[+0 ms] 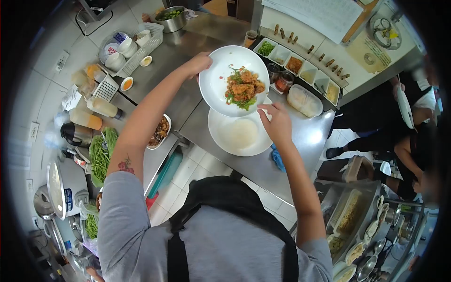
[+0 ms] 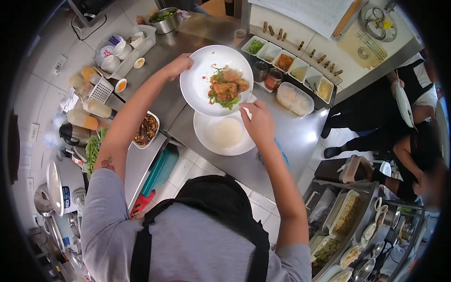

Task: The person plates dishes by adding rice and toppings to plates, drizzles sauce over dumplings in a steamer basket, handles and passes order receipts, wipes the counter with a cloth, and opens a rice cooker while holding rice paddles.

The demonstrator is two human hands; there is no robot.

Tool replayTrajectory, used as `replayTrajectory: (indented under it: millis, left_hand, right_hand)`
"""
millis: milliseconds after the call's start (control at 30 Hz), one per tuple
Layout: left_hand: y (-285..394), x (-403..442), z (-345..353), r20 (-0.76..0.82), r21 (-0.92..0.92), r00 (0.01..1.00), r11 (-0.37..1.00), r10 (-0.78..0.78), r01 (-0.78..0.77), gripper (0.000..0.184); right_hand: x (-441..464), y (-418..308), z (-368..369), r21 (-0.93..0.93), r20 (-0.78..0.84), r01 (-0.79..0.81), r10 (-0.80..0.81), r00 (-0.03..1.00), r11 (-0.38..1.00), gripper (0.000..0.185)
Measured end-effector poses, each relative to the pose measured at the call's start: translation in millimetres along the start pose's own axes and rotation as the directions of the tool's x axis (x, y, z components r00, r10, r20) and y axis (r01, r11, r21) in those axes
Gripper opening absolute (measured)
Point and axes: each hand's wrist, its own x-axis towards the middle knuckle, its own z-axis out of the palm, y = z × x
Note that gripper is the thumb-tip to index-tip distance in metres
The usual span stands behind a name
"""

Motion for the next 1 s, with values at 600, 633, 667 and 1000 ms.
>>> replayTrajectory:
  millis: [600, 633, 667, 1000]
  left_hand:
    - [-12, 74, 20, 0.112, 0.160, 0.993, 0.986, 0.031, -0.049, 0.058]
    - [-13, 76, 20, 0.109, 0.208, 0.993, 0.976, 0.036, -0.058, 0.057]
    - [-13, 79, 22, 0.108, 0.254, 0.993, 0.965, 0.042, -0.069, 0.056]
    - [26, 52, 44, 0.214, 0.556, 0.935, 0.752, 0.284, -0.355, 0.050]
  right_hand:
    - [28, 50, 60, 0.075, 0.223, -0.449, 0.423, 0.878, 0.891, 0.036]
    - [27, 49, 60, 0.092, 0.223, -0.460, 0.432, 0.874, 0.883, 0.035]
    - [26, 47, 60, 0.108, 0.223, -0.472, 0.442, 0.869, 0.875, 0.035]
    - [53, 43, 45, 0.079, 0.194, -0.428, 0.407, 0.892, 0.900, 0.037]
